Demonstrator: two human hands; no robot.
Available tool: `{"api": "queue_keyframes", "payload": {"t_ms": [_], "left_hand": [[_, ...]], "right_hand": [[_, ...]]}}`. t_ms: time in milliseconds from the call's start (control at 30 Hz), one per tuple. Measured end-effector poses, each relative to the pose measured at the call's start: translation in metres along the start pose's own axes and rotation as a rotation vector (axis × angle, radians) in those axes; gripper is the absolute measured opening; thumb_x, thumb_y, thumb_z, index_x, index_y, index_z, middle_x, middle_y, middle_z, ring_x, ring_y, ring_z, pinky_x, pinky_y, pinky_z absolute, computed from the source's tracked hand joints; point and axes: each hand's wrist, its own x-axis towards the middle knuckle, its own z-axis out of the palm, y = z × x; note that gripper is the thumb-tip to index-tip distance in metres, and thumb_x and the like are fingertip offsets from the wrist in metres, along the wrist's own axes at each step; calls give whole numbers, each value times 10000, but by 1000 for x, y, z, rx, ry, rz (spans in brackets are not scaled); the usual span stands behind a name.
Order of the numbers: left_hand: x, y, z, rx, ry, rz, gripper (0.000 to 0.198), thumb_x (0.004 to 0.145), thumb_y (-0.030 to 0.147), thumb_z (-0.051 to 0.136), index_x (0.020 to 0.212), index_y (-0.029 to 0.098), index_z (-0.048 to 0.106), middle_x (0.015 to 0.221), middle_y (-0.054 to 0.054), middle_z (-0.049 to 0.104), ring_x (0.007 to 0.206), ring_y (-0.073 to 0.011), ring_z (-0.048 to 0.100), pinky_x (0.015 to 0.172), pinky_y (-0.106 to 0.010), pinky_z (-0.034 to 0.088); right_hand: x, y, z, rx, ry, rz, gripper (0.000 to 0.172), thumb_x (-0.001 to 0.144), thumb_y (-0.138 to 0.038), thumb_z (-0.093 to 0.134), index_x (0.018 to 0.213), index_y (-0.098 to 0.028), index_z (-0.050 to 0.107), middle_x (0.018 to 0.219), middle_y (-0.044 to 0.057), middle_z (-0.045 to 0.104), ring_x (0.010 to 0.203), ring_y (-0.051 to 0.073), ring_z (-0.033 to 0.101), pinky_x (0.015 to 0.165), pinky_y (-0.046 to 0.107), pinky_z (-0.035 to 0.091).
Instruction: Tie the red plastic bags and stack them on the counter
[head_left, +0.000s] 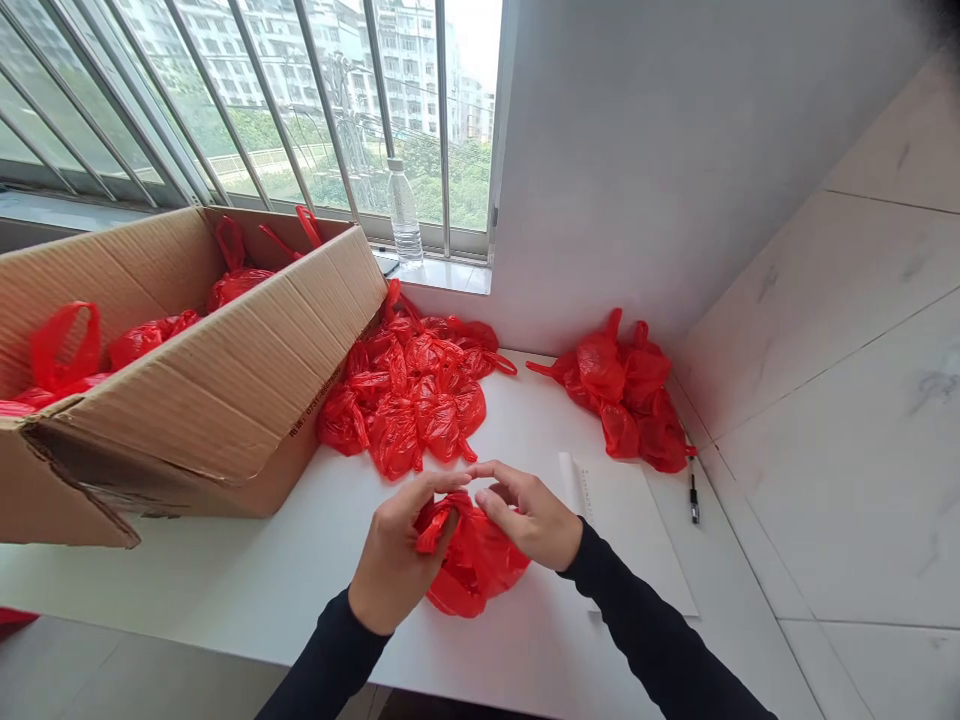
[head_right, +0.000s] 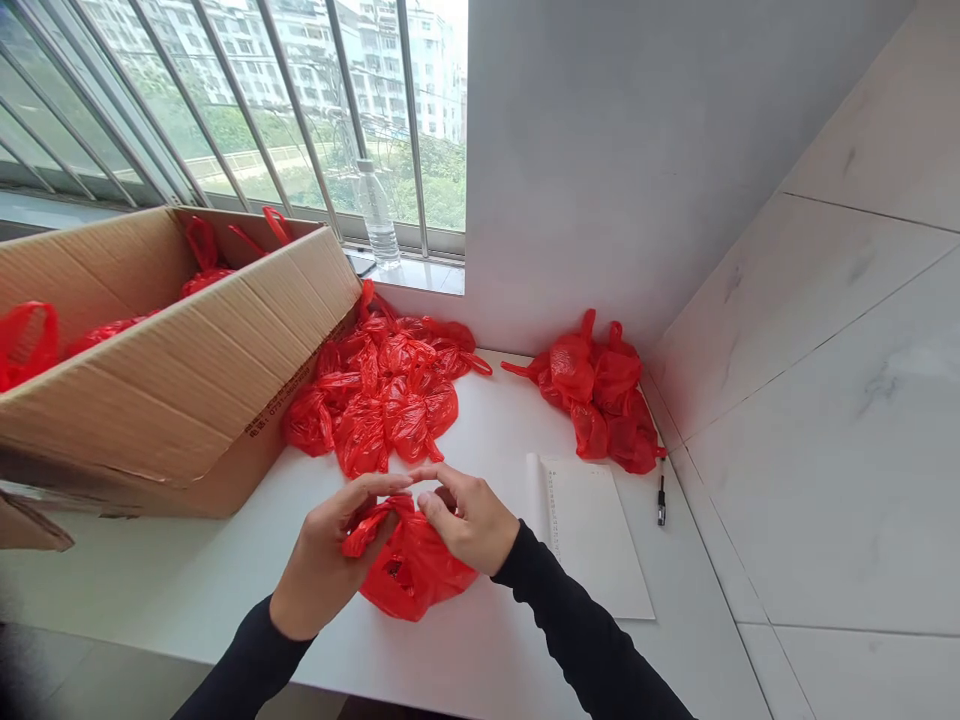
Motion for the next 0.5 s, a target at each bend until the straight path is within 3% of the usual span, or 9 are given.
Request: {"api": "queue_keyframes", "payload": {"t_ms": [100, 233, 400, 500], "left_hand": [[-4, -11, 7, 142, 96, 143, 420, 882, 20, 508, 1186, 275, 646, 1064, -29, 623, 995, -146, 624, 867, -266, 520], [-8, -15, 10, 224, 141, 220, 431, 878, 11, 511, 1212, 248, 644, 1066, -46, 577, 998, -155, 610, 850, -259, 527], [-8, -15, 8, 209, 158, 164, 382, 908, 67, 524, 1222, 259, 627, 1025, -33, 601, 958, -161, 619, 833, -275, 529], [-9, -12, 9, 174, 106, 94, 431, 943, 110, 495, 1322, 301, 569, 1090, -47, 595, 1016, -177, 606, 878, -312, 521]], "right_hand": [[-1, 5, 6, -35, -42, 10, 318, 909, -164, 496, 1202, -226, 599, 595, -87, 409, 541, 101, 365, 571, 251, 338], [0, 8, 8, -43, -4, 20, 120, 894, -185, 521, 940, -197, 631, 639, -63, 487, 579, 100, 426, 593, 247, 371], [3, 3, 8, 76, 148, -30, 102, 935, -293, 535, 925, -196, 565, 863, 6, 615, 803, 145, 588, 780, 293, 484], [4, -2, 11, 171, 221, -47, 152, 969, -348, 502, 961, -200, 533, 880, 14, 617, 811, 154, 615, 787, 312, 503]]}}
